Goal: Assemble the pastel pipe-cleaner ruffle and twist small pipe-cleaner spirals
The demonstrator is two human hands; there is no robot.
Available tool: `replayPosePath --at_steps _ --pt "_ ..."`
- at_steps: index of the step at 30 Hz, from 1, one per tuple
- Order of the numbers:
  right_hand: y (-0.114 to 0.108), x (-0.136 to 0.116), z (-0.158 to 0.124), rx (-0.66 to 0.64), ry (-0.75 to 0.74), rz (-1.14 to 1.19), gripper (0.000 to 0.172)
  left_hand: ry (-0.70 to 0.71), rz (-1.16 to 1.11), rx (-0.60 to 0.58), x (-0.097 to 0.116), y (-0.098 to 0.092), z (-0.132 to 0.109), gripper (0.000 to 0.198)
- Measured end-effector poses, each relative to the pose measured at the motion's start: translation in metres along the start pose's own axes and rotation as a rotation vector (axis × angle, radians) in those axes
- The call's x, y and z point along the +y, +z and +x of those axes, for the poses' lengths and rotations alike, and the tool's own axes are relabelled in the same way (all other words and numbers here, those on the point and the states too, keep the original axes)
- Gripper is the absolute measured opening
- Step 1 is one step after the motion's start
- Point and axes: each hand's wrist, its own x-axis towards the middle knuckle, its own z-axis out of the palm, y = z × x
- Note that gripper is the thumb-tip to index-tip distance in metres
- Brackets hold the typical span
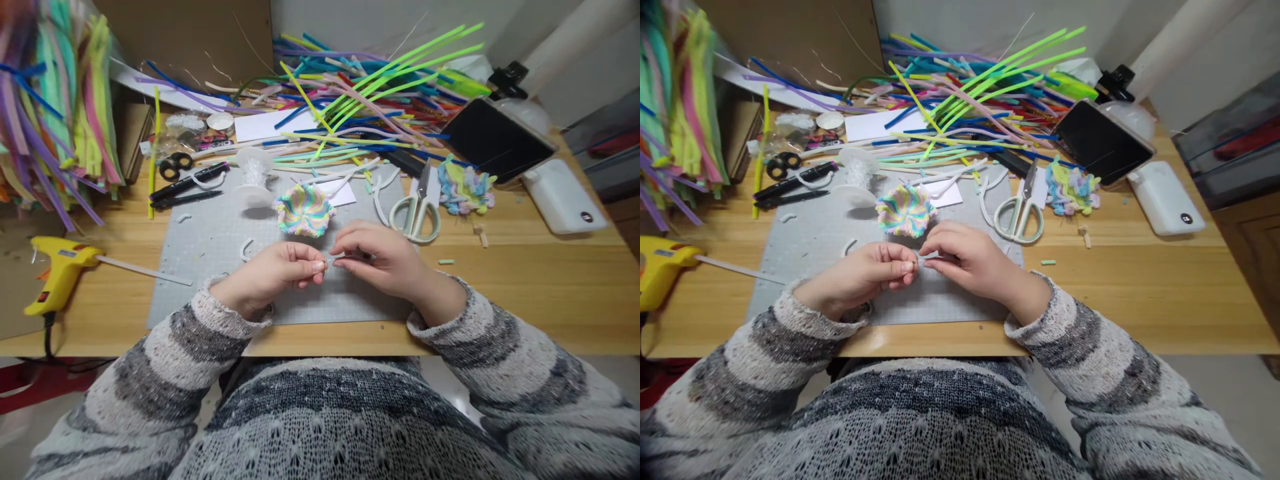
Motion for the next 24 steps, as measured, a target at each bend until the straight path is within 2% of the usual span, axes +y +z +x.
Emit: replayPosePath --at_steps 6,9,14,24 --pt "0.0073 -0.0007 -0.0029 -0.025 0.023 0.040 0.013 0.039 0.125 0.045 -0.0036 0.0005 0.0019 0.012" --pt "0.0090 -0.0007 -0.0033 -0.010 0.039 0.059 0.012 0.054 0.101 0.056 -0.0044 0.0005 0.0028 0.013" --pt "0.0083 -0.0025 -0.0028 -0.026 0.033 0.004 0.010 0.073 0.008 0.032 -0.0061 0.0003 0.0034 0.026" --pt "0.0083 -0.0044 -0.0034 -0.002 0.030 -0.119 0.010 0.060 0.081 0.112 -0.0061 0.0013 0.0035 0.016"
